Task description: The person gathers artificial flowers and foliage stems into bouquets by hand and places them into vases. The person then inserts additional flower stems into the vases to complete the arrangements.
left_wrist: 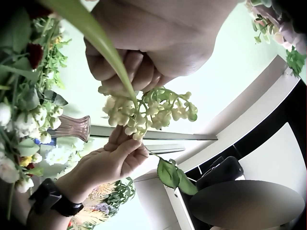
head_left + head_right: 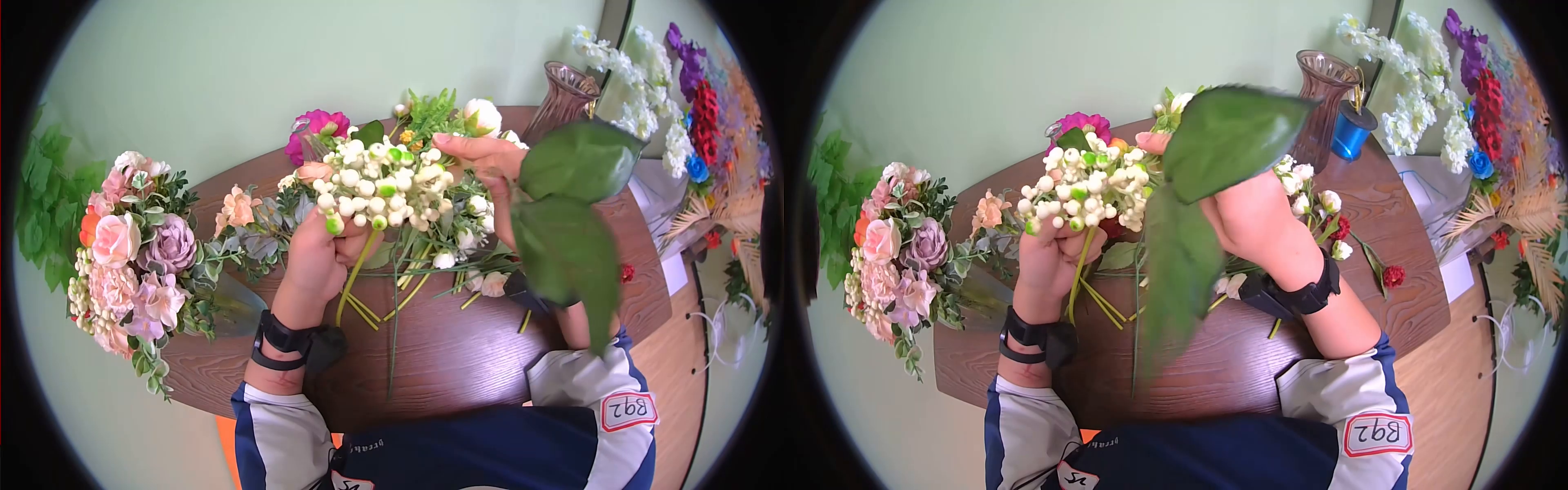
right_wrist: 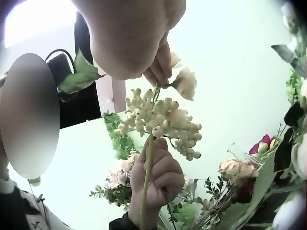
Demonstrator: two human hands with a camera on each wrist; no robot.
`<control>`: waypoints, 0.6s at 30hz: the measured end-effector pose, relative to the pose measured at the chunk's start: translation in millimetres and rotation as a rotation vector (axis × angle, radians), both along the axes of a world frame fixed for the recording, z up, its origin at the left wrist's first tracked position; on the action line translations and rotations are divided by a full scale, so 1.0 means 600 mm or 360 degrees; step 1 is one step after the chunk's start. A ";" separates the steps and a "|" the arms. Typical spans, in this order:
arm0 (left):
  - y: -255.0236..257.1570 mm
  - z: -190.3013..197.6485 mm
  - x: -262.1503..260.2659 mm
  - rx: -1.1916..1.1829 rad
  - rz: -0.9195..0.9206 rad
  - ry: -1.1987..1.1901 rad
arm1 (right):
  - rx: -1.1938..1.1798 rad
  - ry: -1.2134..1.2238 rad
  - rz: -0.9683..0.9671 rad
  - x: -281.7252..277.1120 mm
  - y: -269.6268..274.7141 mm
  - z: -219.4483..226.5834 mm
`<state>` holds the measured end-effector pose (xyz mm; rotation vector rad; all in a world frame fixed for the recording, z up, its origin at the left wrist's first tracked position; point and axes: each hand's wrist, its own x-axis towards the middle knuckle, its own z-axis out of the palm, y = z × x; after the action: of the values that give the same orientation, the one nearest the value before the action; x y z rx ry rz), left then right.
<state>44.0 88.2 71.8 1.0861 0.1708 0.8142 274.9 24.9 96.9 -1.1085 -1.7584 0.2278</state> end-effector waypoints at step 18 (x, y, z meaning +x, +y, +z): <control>-0.017 0.026 0.008 -0.0015 0.0112 0.0388 | 0.0020 0.0327 0.0368 -0.007 0.012 0.012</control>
<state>48.8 78.2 87.2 1.1742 0.4197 0.7409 270.5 32.2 104.0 -0.8400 -1.6977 0.4553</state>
